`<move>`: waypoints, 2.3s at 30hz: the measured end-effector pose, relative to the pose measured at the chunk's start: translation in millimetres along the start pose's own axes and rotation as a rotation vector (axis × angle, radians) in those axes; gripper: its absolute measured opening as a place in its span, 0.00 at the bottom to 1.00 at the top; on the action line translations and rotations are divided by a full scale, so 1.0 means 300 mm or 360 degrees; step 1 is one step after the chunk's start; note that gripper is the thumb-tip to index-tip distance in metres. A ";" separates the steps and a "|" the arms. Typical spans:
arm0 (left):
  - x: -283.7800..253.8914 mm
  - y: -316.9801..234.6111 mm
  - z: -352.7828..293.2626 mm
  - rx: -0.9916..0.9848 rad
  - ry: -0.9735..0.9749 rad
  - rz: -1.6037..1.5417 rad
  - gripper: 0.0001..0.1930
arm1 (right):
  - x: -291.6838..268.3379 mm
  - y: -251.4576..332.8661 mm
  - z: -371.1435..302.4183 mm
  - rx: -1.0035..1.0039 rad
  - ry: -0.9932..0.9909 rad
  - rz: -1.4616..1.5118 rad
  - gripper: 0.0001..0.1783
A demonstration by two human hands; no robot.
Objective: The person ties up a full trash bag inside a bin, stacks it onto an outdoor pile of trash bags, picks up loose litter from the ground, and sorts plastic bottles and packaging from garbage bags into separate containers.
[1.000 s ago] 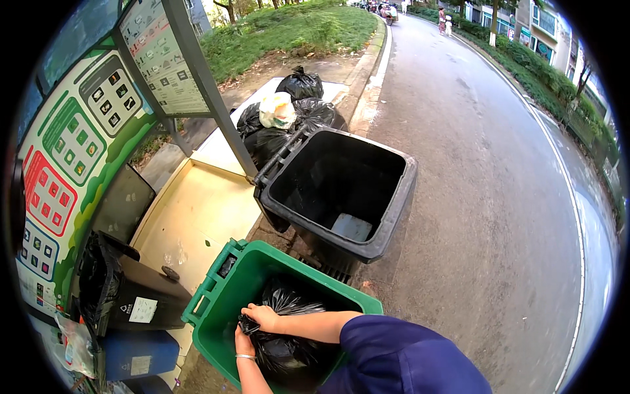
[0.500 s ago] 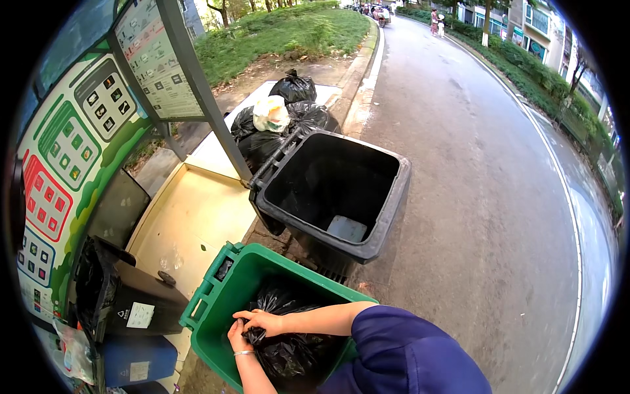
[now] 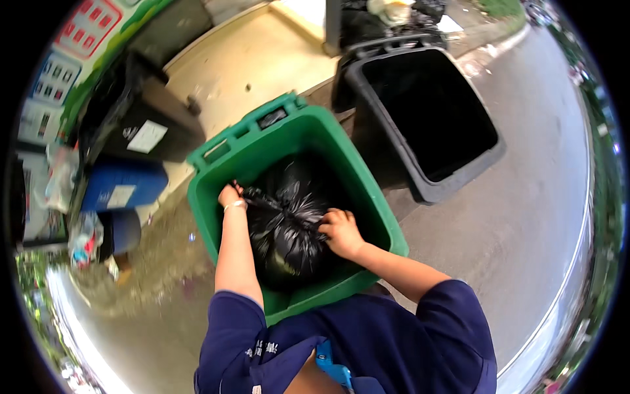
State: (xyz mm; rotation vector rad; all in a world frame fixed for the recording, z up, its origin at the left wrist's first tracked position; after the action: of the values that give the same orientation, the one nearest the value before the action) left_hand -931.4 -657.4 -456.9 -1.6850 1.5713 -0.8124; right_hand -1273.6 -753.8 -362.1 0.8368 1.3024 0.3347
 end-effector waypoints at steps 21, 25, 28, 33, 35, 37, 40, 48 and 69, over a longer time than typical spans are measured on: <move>-0.425 -0.002 -0.732 0.0312 0.0914 0.0506 0.04 | 0.063 0.273 0.346 -0.0319 0.0172 0.1280 0.27; -0.407 -0.032 -0.735 0.0303 0.0893 0.0664 0.04 | 0.261 0.188 0.256 -0.0876 0.0255 0.1144 0.31; -0.408 -0.040 -0.705 0.0329 0.0816 0.0595 0.10 | 0.281 0.189 0.289 -0.0561 0.0347 0.1437 0.24; -0.415 -0.137 -0.708 0.0322 0.0618 0.0138 0.18 | 0.227 0.144 0.318 0.0680 0.0302 0.2448 0.10; -0.416 -0.165 -0.672 0.0266 0.0630 -0.0013 0.16 | 0.212 0.144 0.323 0.0769 0.0235 0.2532 0.08; -0.387 -0.180 -0.662 0.0291 0.0570 -0.0146 0.14 | 0.290 0.111 0.365 0.0772 0.0321 0.1787 0.07; -0.332 -0.218 -0.661 0.0309 0.0521 -0.0218 0.13 | 0.236 0.274 0.323 -0.0071 0.0507 0.0620 0.23; -0.097 -0.236 -0.886 0.0960 0.1484 0.0492 0.16 | 0.361 0.079 0.420 -0.0183 0.0599 0.1301 0.21; -0.315 0.130 -0.301 0.0583 0.1360 0.0865 0.22 | 0.306 0.123 0.451 0.0011 0.0073 0.0291 0.17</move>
State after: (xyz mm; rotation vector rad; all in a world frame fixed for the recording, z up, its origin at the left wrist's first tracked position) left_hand -1034.7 -570.4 -436.6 -0.5829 2.1091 -1.5008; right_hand -1113.8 -716.8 -396.8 0.9613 1.2728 0.4971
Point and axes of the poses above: each hand's wrist, its own z-axis towards the middle knuckle, its own x-axis out of the palm, y = z × x, the point moved 1 cm from there along z, towards the middle knuckle, and after that the axes turned 13 degrees about z, right-handed, at the moved point
